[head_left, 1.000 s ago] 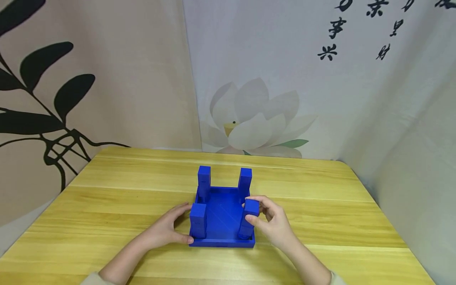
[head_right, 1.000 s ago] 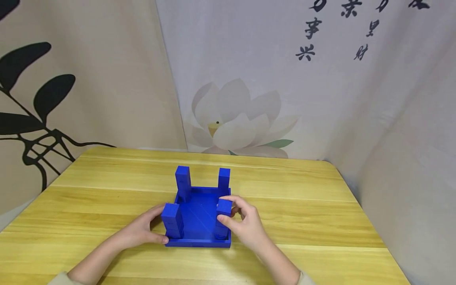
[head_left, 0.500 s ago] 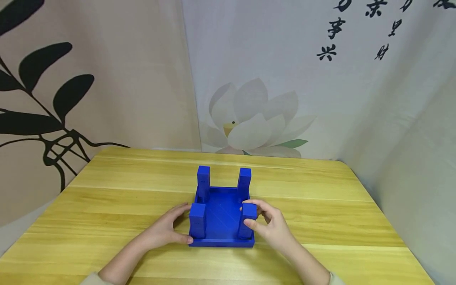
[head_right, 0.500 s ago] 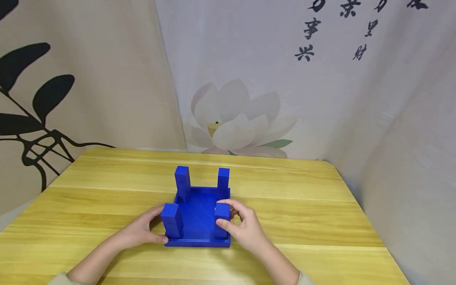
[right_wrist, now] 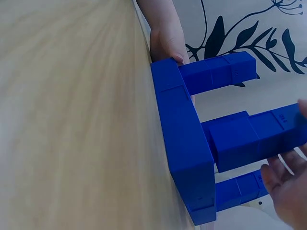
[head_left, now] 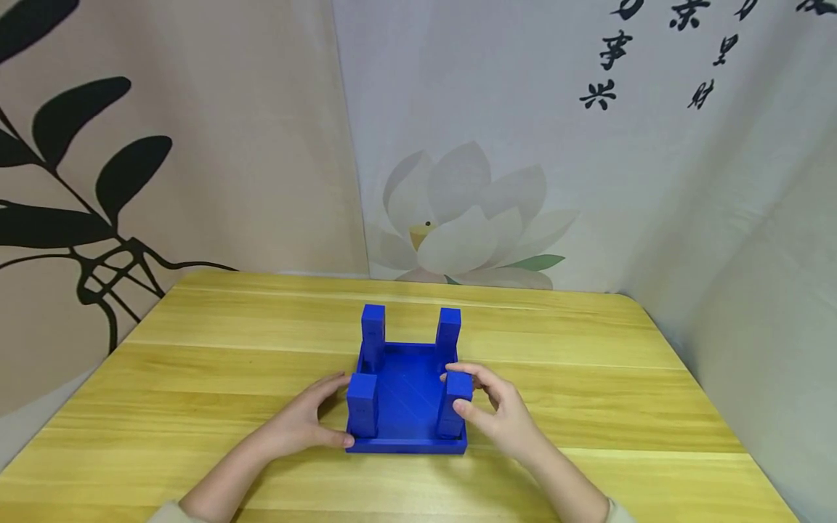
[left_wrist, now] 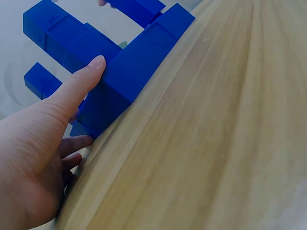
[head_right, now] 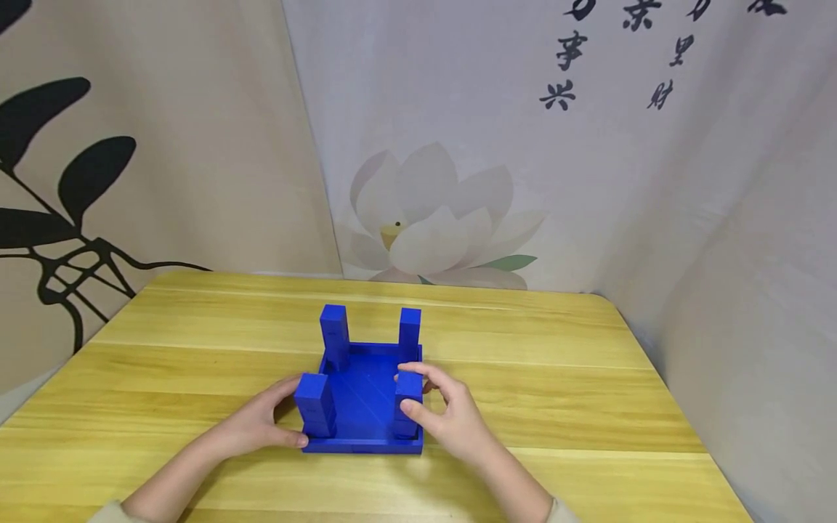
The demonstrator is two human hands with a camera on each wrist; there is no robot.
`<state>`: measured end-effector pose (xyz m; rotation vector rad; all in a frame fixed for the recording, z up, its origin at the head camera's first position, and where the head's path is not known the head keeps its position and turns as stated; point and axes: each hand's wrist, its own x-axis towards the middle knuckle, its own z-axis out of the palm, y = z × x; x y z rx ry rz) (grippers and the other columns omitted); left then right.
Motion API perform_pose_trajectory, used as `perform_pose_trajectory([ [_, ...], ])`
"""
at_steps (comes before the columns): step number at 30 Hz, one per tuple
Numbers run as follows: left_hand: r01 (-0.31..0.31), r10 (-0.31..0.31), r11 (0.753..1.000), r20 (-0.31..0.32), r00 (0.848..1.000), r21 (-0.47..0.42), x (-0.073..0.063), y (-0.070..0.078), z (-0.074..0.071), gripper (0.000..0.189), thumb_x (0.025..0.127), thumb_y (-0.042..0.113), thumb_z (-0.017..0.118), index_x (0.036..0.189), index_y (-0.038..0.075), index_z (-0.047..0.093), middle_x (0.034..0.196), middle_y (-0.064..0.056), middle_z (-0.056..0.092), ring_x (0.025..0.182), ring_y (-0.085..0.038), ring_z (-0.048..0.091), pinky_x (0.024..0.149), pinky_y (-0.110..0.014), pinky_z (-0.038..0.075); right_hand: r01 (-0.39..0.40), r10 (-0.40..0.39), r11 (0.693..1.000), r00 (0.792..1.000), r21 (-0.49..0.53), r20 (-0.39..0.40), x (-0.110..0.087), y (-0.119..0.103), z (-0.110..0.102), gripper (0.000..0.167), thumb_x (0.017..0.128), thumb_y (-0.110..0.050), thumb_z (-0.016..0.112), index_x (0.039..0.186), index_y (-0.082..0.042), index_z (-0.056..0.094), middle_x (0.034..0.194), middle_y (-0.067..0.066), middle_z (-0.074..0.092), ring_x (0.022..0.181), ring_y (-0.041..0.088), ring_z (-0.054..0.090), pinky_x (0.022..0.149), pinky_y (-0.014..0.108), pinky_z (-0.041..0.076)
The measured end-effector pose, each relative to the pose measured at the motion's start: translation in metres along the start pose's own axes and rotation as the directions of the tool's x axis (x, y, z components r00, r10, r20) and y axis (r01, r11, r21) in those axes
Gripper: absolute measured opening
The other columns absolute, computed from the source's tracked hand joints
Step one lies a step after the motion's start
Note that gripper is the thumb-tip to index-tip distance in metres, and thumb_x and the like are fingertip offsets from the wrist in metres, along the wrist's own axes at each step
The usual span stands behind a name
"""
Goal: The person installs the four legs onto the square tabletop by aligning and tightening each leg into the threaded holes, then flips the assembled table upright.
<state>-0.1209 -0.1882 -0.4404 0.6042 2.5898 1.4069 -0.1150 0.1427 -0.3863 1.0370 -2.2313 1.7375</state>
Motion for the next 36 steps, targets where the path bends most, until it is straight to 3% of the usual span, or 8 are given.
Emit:
perform_pose_trajectory([
  [5, 0.004, -0.004, 1.000, 0.003, 1.000, -0.004, -0.0006, 0.0010, -0.0005, 0.098, 0.067, 0.036, 0.087, 0.143, -0.001, 0.039, 0.149, -0.029, 0.027, 0.134, -0.051, 0.022, 0.104, -0.067, 0.019, 0.072, -0.086, 0.986, 0.992, 0.148, 0.091, 0.0028, 0.0003, -0.0043, 0.040, 0.098, 0.006, 0.041, 0.137, 0.001, 0.046, 0.125, 0.023, 0.058, 0.119, 0.026, 0.052, 0.103, 0.029, 0.037],
  [10, 0.001, -0.001, 1.000, 0.006, 1.000, 0.000, -0.0011, 0.0018, -0.0004, 0.098, 0.067, 0.037, 0.087, 0.143, -0.001, 0.039, 0.148, -0.029, 0.027, 0.134, -0.051, 0.023, 0.104, -0.067, 0.019, 0.057, -0.093, 0.967, 0.986, 0.247, 0.138, 0.0035, 0.0008, -0.0068, 0.041, 0.099, 0.007, 0.033, 0.139, 0.004, 0.043, 0.128, 0.025, 0.055, 0.125, 0.027, 0.047, 0.104, 0.031, 0.037],
  [26, 0.019, -0.019, 1.000, 0.014, 1.000, -0.014, -0.0002, 0.0009, -0.0008, 0.097, 0.068, 0.037, 0.086, 0.144, 0.000, 0.038, 0.149, -0.028, 0.027, 0.135, -0.049, 0.022, 0.105, -0.065, 0.021, 0.098, -0.129, 0.967, 0.984, 0.233, 0.120, 0.0037, 0.0049, -0.0096, 0.032, 0.099, 0.002, 0.042, 0.130, 0.005, 0.050, 0.119, 0.022, 0.059, 0.117, 0.022, 0.053, 0.094, 0.027, 0.042],
  [36, 0.017, -0.017, 1.000, 0.008, 1.000, -0.005, -0.0001, -0.0004, -0.0009, 0.097, 0.068, 0.038, 0.086, 0.144, 0.001, 0.039, 0.149, -0.027, 0.027, 0.135, -0.049, 0.023, 0.105, -0.065, 0.020, 0.061, -0.082, 0.977, 0.992, 0.205, 0.093, 0.0028, 0.0044, -0.0073, 0.031, 0.098, -0.004, 0.051, 0.125, 0.012, 0.047, 0.116, 0.020, 0.059, 0.119, 0.021, 0.051, 0.100, 0.028, 0.038],
])
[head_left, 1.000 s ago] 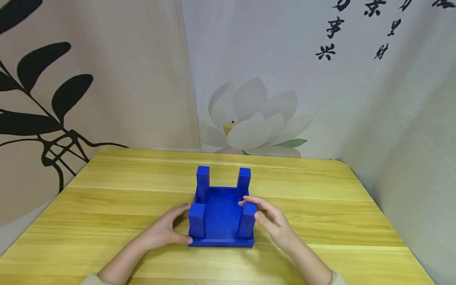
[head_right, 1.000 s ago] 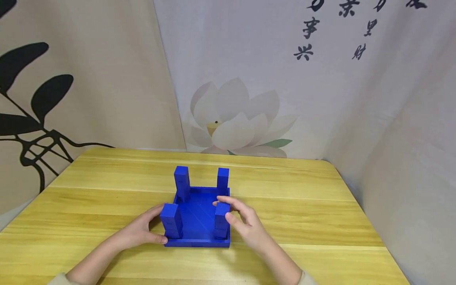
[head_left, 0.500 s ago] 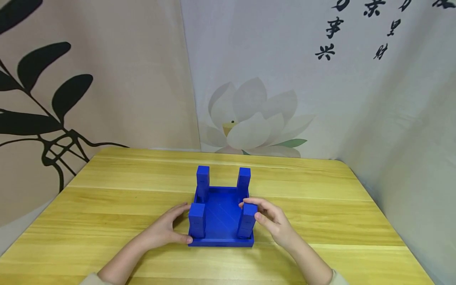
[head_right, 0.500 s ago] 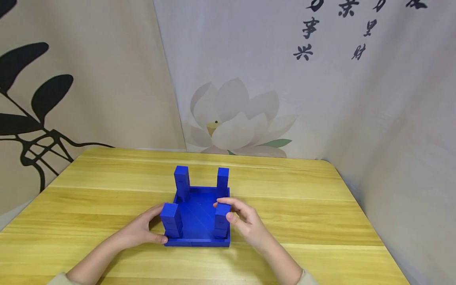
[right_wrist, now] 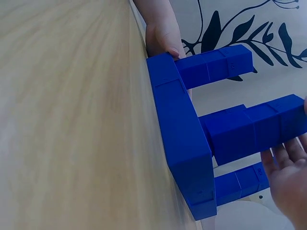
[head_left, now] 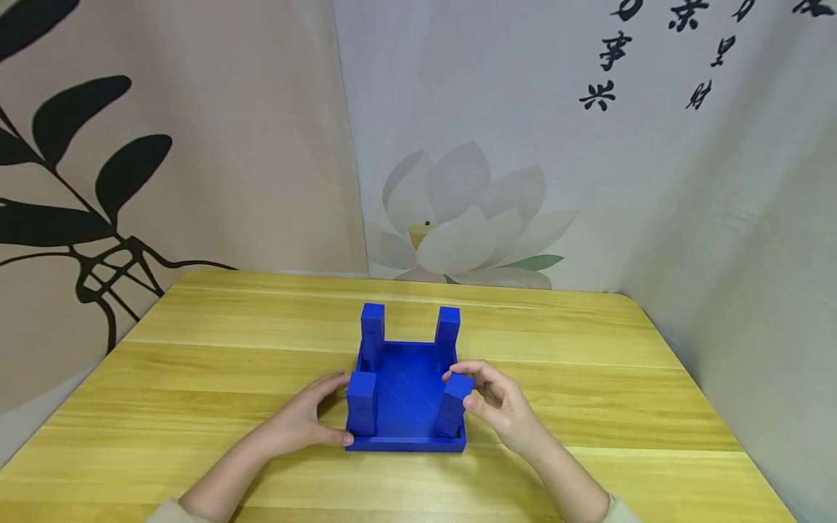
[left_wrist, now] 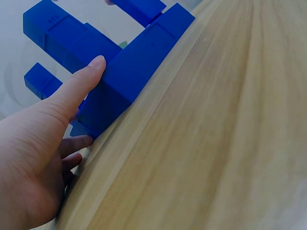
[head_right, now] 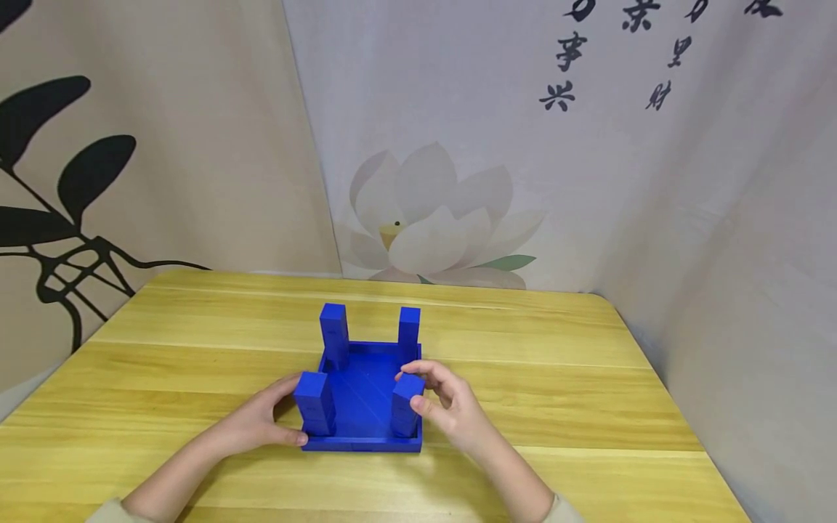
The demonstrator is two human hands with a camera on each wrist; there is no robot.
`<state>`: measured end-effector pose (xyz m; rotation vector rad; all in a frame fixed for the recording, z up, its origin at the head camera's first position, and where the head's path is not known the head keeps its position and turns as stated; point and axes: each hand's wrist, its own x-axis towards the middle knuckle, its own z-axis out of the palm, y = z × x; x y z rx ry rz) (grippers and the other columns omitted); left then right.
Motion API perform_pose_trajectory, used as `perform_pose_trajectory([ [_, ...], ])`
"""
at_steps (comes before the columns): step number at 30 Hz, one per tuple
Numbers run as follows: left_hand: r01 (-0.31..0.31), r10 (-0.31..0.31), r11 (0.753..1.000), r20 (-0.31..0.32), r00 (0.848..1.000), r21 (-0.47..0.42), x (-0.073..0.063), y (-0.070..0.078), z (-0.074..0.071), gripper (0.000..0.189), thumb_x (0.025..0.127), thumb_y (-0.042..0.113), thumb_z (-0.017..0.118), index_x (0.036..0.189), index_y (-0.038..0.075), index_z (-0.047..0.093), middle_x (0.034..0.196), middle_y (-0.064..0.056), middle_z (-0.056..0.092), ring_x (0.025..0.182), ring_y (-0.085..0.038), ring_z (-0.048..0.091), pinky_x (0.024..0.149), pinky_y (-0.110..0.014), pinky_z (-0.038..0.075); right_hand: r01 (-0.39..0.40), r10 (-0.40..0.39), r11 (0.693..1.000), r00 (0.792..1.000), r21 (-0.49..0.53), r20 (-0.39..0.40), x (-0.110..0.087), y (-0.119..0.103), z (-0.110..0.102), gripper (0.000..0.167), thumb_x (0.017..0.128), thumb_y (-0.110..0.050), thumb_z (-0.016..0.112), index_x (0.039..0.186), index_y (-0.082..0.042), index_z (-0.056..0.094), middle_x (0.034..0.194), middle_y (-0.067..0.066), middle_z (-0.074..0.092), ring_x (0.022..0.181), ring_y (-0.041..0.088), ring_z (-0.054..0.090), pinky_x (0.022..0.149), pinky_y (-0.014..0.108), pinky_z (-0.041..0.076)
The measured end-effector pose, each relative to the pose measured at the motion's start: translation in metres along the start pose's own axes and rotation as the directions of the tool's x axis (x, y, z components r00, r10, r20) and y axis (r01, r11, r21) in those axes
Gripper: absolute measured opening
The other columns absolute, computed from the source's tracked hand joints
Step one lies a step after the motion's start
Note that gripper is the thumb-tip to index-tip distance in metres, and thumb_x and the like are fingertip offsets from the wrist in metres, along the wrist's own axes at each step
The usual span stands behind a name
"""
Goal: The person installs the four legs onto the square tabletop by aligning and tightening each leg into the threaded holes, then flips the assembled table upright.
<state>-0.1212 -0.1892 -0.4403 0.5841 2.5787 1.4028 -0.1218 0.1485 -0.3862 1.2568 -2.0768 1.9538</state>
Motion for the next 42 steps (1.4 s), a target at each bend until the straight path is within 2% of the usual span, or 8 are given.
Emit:
perform_pose_trajectory([
  [5, -0.005, 0.005, 1.000, -0.003, 1.000, 0.001, 0.000, -0.001, 0.000, 0.098, 0.067, 0.038, 0.086, 0.144, 0.001, 0.039, 0.149, -0.027, 0.027, 0.134, -0.050, 0.023, 0.104, -0.066, 0.020, -0.032, 0.032, 0.999, 0.999, 0.013, -0.041, 0.001, 0.001, 0.001, 0.028, 0.095, -0.002, 0.055, 0.121, 0.007, 0.050, 0.113, 0.018, 0.059, 0.116, 0.020, 0.050, 0.102, 0.027, 0.038],
  [12, -0.044, 0.044, 0.999, -0.015, 0.999, 0.005, 0.002, -0.004, 0.001, 0.096, 0.066, 0.037, 0.087, 0.142, 0.000, 0.042, 0.147, -0.029, 0.030, 0.134, -0.049, 0.024, 0.105, -0.065, 0.020, -0.023, 0.030, 0.996, 0.995, 0.083, -0.094, 0.003, 0.002, 0.005, 0.032, 0.092, -0.009, 0.064, 0.112, 0.011, 0.049, 0.109, 0.007, 0.058, 0.100, 0.015, 0.054, 0.087, 0.024, 0.046],
  [20, -0.031, 0.031, 1.000, -0.001, 1.000, -0.002, 0.001, -0.002, 0.000, 0.096, 0.067, 0.037, 0.086, 0.143, 0.001, 0.041, 0.148, -0.029, 0.029, 0.134, -0.049, 0.024, 0.105, -0.065, 0.021, -0.021, 0.037, 0.992, 0.990, 0.123, -0.133, 0.005, 0.005, 0.011, 0.038, 0.090, -0.014, 0.068, 0.105, 0.014, 0.046, 0.107, 0.008, 0.056, 0.103, 0.013, 0.054, 0.092, 0.022, 0.042],
  [25, -0.025, 0.025, 1.000, 0.001, 1.000, -0.001, 0.001, 0.000, 0.000, 0.096, 0.067, 0.037, 0.086, 0.143, 0.001, 0.041, 0.148, -0.029, 0.028, 0.134, -0.049, 0.024, 0.105, -0.065, 0.021, -0.042, 0.063, 0.991, 0.985, 0.127, -0.163, 0.005, 0.005, 0.012, 0.038, 0.088, -0.011, 0.070, 0.102, 0.013, 0.044, 0.106, 0.004, 0.056, 0.102, 0.013, 0.054, 0.090, 0.022, 0.043],
  [32, -0.023, 0.023, 1.000, -0.006, 1.000, 0.008, 0.000, 0.001, 0.001, 0.096, 0.067, 0.038, 0.086, 0.143, 0.000, 0.040, 0.148, -0.029, 0.029, 0.134, -0.050, 0.024, 0.104, -0.066, 0.020, -0.069, 0.092, 0.990, 0.978, 0.126, -0.186, 0.004, 0.006, 0.013, 0.037, 0.085, -0.006, 0.072, 0.102, 0.011, 0.044, 0.105, 0.006, 0.056, 0.100, 0.013, 0.055, 0.087, 0.022, 0.044],
  [37, -0.024, 0.024, 1.000, -0.007, 1.000, 0.011, 0.000, 0.001, 0.001, 0.096, 0.067, 0.037, 0.086, 0.143, 0.000, 0.041, 0.148, -0.029, 0.029, 0.134, -0.050, 0.024, 0.104, -0.066, 0.020, -0.035, 0.053, 0.990, 0.990, 0.137, -0.129, 0.004, 0.005, 0.012, 0.032, 0.091, -0.005, 0.063, 0.110, 0.012, 0.043, 0.111, 0.012, 0.056, 0.106, 0.017, 0.056, 0.092, 0.025, 0.044],
  [40, -0.022, 0.022, 1.000, -0.007, 1.000, 0.014, 0.000, 0.001, 0.001, 0.096, 0.067, 0.038, 0.086, 0.143, 0.000, 0.041, 0.148, -0.029, 0.029, 0.134, -0.050, 0.024, 0.104, -0.066, 0.020, -0.019, 0.028, 0.991, 0.997, 0.132, -0.065, 0.004, 0.004, 0.009, 0.028, 0.095, -0.002, 0.051, 0.119, 0.010, 0.044, 0.116, 0.017, 0.056, 0.111, 0.022, 0.055, 0.098, 0.029, 0.039],
  [42, -0.020, 0.020, 1.000, -0.006, 1.000, 0.016, 0.000, 0.001, 0.001, 0.096, 0.067, 0.038, 0.086, 0.143, 0.001, 0.041, 0.148, -0.029, 0.029, 0.134, -0.050, 0.024, 0.104, -0.066, 0.020, 0.000, 0.003, 0.991, 1.000, 0.135, -0.023, 0.005, 0.004, 0.007, 0.031, 0.095, 0.001, 0.041, 0.125, 0.009, 0.044, 0.118, 0.020, 0.057, 0.114, 0.025, 0.053, 0.103, 0.032, 0.034],
])
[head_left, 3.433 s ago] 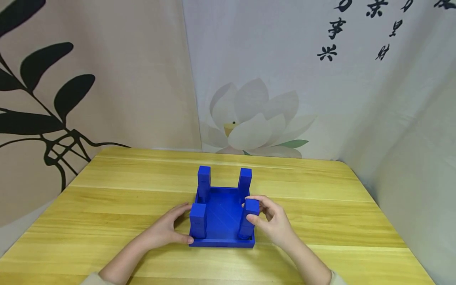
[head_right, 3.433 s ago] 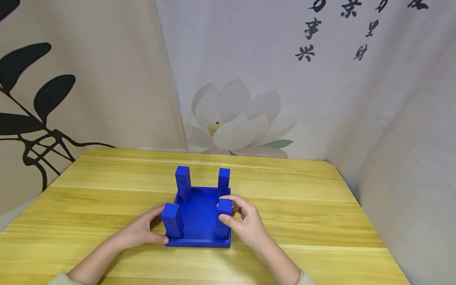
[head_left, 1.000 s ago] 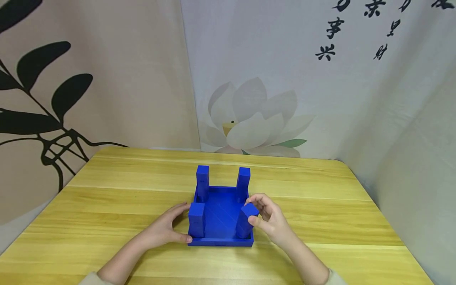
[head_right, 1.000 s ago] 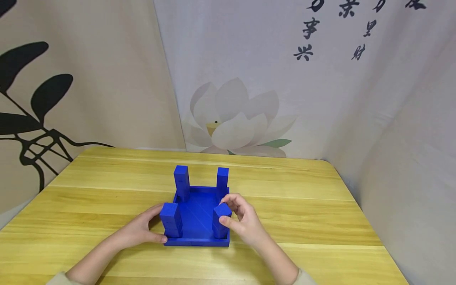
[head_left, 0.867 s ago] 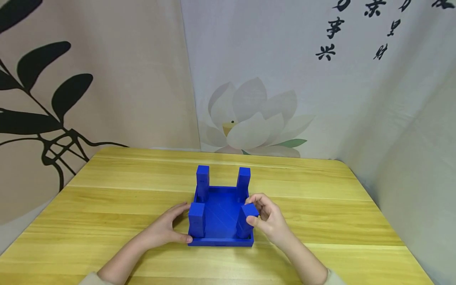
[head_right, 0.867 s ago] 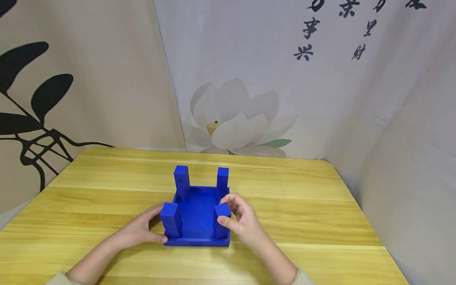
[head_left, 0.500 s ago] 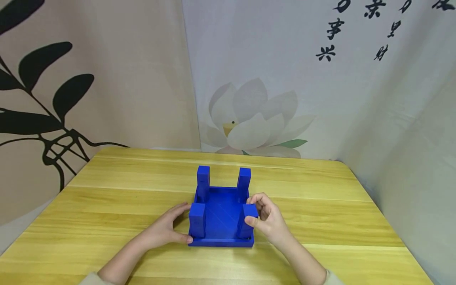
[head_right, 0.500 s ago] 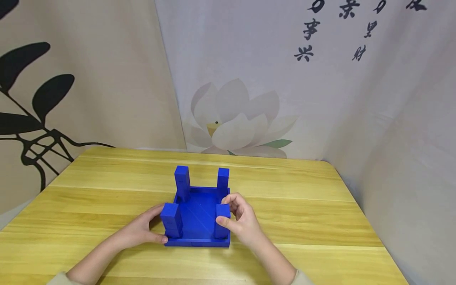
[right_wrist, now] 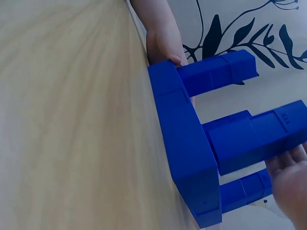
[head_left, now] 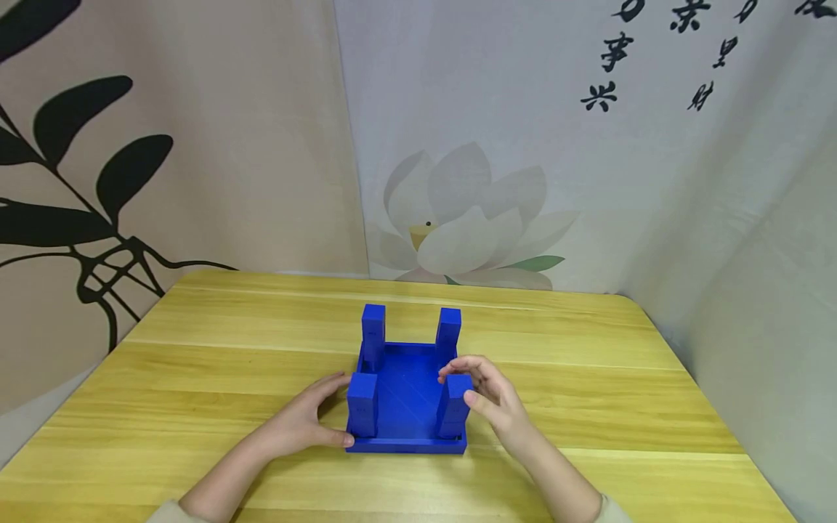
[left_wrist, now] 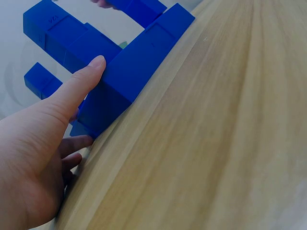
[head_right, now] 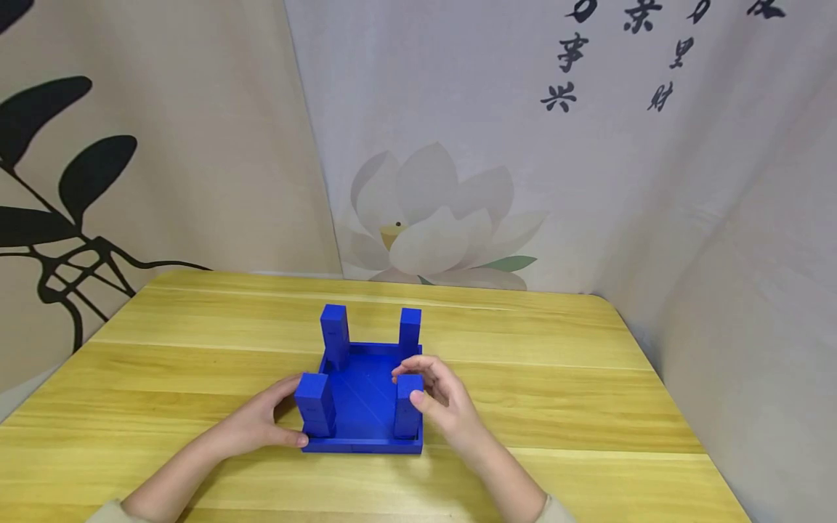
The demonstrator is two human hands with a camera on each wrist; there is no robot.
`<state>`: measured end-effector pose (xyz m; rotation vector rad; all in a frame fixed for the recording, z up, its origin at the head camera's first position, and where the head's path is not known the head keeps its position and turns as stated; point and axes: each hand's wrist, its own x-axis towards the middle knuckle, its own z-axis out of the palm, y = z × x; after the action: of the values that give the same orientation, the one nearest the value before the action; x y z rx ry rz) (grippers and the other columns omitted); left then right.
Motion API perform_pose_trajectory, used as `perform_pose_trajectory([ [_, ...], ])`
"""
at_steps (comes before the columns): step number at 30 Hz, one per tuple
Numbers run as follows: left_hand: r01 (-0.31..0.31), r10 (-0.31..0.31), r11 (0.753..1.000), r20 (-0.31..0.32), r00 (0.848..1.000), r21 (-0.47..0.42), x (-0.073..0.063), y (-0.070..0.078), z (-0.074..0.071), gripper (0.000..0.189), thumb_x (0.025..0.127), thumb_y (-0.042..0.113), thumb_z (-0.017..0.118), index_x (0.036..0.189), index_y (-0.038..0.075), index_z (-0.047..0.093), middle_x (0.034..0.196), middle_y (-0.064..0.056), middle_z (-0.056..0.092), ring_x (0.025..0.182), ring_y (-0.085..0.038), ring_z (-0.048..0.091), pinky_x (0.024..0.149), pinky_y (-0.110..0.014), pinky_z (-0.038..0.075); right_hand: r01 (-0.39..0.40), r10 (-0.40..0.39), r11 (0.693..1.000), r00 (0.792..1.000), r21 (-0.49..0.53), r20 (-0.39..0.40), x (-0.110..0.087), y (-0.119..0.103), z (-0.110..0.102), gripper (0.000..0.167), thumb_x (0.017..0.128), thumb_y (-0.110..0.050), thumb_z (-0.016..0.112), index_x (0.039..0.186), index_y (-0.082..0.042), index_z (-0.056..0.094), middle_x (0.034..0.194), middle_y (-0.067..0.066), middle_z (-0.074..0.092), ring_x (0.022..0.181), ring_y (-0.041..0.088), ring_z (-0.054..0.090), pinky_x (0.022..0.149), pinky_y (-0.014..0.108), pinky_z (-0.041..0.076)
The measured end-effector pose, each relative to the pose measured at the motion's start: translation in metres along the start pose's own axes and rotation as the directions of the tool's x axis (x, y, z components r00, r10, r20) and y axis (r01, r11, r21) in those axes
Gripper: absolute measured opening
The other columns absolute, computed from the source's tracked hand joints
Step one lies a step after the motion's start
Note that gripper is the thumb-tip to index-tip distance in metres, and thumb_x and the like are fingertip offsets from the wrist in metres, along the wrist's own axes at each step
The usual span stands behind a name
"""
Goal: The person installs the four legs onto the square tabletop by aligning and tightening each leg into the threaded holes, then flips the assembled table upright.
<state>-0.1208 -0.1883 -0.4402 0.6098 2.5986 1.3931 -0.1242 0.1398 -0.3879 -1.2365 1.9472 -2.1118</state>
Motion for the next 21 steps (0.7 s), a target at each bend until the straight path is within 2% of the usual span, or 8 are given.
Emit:
perform_pose_trajectory([
  [5, 0.006, -0.006, 1.000, 0.001, 1.000, 0.000, 0.000, 0.000, -0.001, 0.096, 0.067, 0.038, 0.086, 0.143, 0.002, 0.041, 0.148, -0.029, 0.028, 0.134, -0.050, 0.023, 0.104, -0.066, 0.020, 0.048, -0.055, 0.996, 0.995, 0.074, 0.089, 0.003, 0.000, -0.007, 0.044, 0.092, 0.006, 0.028, 0.134, 0.011, 0.042, 0.122, 0.024, 0.056, 0.119, 0.028, 0.050, 0.108, 0.035, 0.026],
  [11, 0.008, -0.008, 1.000, 0.002, 1.000, -0.003, -0.001, 0.001, -0.001, 0.096, 0.067, 0.038, 0.086, 0.143, 0.002, 0.041, 0.148, -0.028, 0.028, 0.134, -0.050, 0.023, 0.104, -0.066, 0.020, 0.022, -0.033, 0.996, 0.992, 0.091, 0.119, 0.002, 0.001, -0.010, 0.043, 0.092, 0.008, 0.030, 0.133, 0.013, 0.043, 0.123, 0.017, 0.059, 0.119, 0.025, 0.051, 0.107, 0.034, 0.030],
  [16, 0.012, -0.012, 1.000, 0.008, 1.000, -0.015, -0.001, 0.002, -0.001, 0.096, 0.067, 0.038, 0.086, 0.143, 0.002, 0.041, 0.149, -0.028, 0.027, 0.134, -0.050, 0.022, 0.104, -0.066, 0.019, 0.023, -0.038, 0.994, 0.990, 0.109, 0.139, 0.002, 0.003, -0.013, 0.040, 0.093, 0.011, 0.031, 0.131, 0.015, 0.045, 0.122, 0.015, 0.059, 0.118, 0.024, 0.052, 0.103, 0.034, 0.038],
  [21, 0.020, -0.020, 1.000, 0.011, 1.000, -0.022, 0.000, 0.002, -0.002, 0.096, 0.067, 0.038, 0.086, 0.144, 0.002, 0.040, 0.149, -0.028, 0.027, 0.135, -0.050, 0.022, 0.105, -0.066, 0.020, 0.002, -0.018, 0.994, 0.990, 0.107, 0.143, 0.002, 0.003, -0.014, 0.037, 0.094, 0.010, 0.033, 0.128, 0.016, 0.046, 0.123, 0.015, 0.059, 0.118, 0.023, 0.052, 0.102, 0.033, 0.039],
])
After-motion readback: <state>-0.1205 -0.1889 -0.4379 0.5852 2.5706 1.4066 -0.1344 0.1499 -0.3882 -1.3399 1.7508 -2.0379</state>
